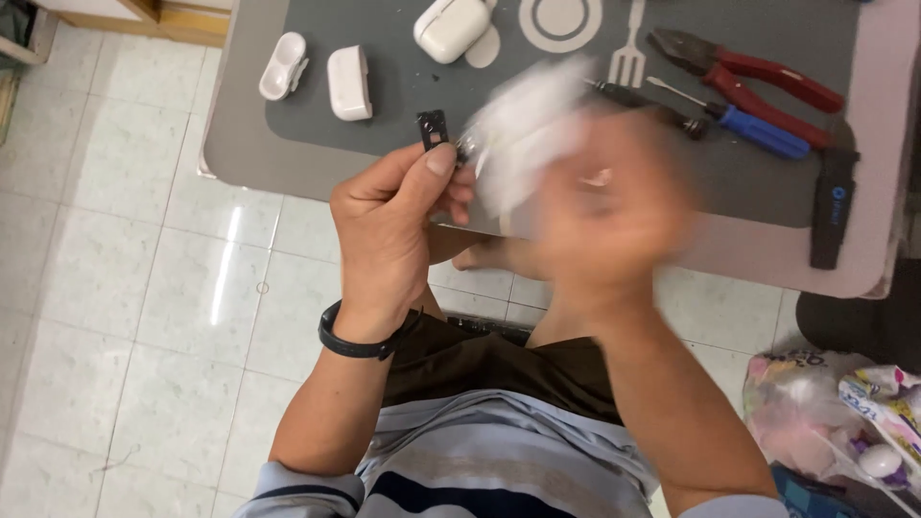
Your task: Disassembling, cleaning, and inspecting the internal hinge mechanism and circuit board of an earbud charging case.
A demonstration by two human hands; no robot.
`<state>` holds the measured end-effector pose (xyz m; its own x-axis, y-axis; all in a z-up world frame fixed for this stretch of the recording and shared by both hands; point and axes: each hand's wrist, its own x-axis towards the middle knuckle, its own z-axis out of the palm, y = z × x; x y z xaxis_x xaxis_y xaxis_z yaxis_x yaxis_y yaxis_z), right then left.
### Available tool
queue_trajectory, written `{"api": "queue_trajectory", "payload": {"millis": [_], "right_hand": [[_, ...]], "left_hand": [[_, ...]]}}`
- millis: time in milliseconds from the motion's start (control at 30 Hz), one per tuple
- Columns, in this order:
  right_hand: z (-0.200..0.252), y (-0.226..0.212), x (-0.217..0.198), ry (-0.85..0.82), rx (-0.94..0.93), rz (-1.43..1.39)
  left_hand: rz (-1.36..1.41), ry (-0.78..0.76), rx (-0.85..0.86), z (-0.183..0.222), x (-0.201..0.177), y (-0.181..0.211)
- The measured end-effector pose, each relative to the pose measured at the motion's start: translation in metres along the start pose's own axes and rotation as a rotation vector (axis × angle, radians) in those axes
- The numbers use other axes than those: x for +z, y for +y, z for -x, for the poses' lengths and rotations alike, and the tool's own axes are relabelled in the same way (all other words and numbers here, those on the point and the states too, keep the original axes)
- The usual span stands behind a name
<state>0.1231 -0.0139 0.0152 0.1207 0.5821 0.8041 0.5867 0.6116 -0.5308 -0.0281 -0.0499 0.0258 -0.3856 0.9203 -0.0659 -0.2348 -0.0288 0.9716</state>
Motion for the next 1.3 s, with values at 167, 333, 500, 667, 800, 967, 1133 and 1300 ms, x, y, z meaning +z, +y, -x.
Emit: {"api": "queue_trajectory", "payload": {"millis": [167, 333, 500, 667, 800, 967, 1133, 1300], "right_hand": [[0.016, 0.001, 0.003, 0.028, 0.252, -0.241], [0.027, -0.013, 0.003, -0.178, 0.175, -0.157], [0.019, 0.006, -0.002, 0.105, 0.638, -0.690], [0.000, -0.021, -0.014, -0.285, -0.033, -0.286], [0.001, -0.004, -0.017, -0.087, 0.567, -0.388], [0.016, 0.001, -0.033, 0.054, 0.530, -0.276], [-0.004, -0.004, -0.032, -0.307, -0.007, -0.245], [-0.018, -0.015, -0.036, -0.364, 0.134, -0.333]], "left_hand": [[0.364, -0.059, -0.235, -0.003, -0.008, -0.016], [0.312, -0.091, -0.295, 0.005, -0.004, -0.003], [-0.061, 0.013, -0.140, 0.018, -0.003, 0.007], [-0.374, -0.162, 0.461, 0.022, -0.008, -0.011], [-0.837, -0.091, 0.829, 0.018, -0.019, -0.021], [-0.884, -0.256, 1.298, 0.012, -0.030, -0.015], [-0.884, -0.289, 1.466, 0.006, -0.030, -0.019], [-0.889, -0.295, 1.432, 0.007, -0.033, -0.020]]}}
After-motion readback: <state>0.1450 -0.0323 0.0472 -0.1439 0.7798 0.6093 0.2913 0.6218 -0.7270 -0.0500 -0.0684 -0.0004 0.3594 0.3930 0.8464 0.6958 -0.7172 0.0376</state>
